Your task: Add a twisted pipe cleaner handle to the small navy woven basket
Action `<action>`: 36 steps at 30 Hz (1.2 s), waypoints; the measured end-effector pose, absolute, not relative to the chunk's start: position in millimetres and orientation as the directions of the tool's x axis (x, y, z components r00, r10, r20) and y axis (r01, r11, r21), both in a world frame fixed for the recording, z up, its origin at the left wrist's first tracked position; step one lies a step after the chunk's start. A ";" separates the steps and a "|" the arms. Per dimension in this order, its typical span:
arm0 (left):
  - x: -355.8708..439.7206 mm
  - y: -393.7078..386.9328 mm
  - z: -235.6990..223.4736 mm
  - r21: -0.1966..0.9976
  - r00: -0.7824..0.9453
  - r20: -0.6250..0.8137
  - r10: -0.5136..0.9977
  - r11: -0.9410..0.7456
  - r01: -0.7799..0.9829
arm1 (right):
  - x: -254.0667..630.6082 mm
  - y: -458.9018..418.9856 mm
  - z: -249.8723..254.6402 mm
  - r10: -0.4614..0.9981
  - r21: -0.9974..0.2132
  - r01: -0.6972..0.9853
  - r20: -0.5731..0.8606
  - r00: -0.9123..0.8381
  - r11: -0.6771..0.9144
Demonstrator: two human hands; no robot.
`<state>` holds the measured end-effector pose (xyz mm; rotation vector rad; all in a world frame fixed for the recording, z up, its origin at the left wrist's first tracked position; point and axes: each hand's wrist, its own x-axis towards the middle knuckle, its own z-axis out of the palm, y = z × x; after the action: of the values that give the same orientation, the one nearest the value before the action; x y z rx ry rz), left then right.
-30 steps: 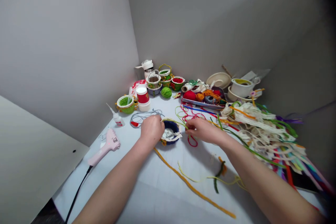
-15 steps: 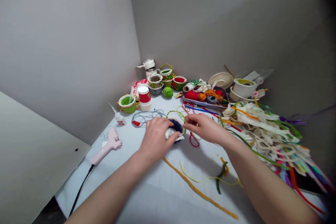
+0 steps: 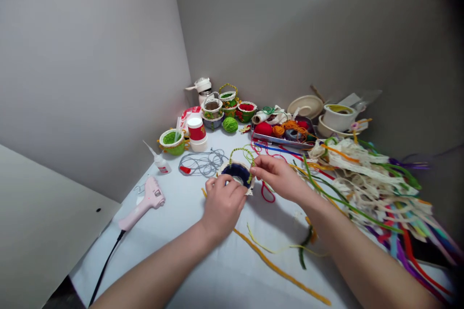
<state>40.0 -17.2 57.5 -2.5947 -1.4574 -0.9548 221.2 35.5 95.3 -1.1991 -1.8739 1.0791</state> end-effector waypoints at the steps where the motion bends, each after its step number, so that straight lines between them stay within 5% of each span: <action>1: 38.9 -18.3 55.1 0.240 0.392 0.547 0.740 -0.587 0.773 | 220.0 33.0 95.5 0.923 -0.875 0.406 0.104 -0.371 0.262; 11: 31.8 -25.5 36.3 0.137 0.444 0.664 0.602 -0.681 0.719 | 228.6 5.7 101.1 0.922 -0.744 0.601 0.051 -0.384 0.292; 36: 33.4 -24.1 28.7 0.175 0.429 0.697 0.574 -0.717 0.675 | 236.9 -22.3 71.3 0.944 -0.798 0.521 0.175 -0.280 0.302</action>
<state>33.4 -24.1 28.7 -2.5425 -1.1178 -1.1610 236.9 -22.3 71.3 -1.3012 -1.9173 0.8267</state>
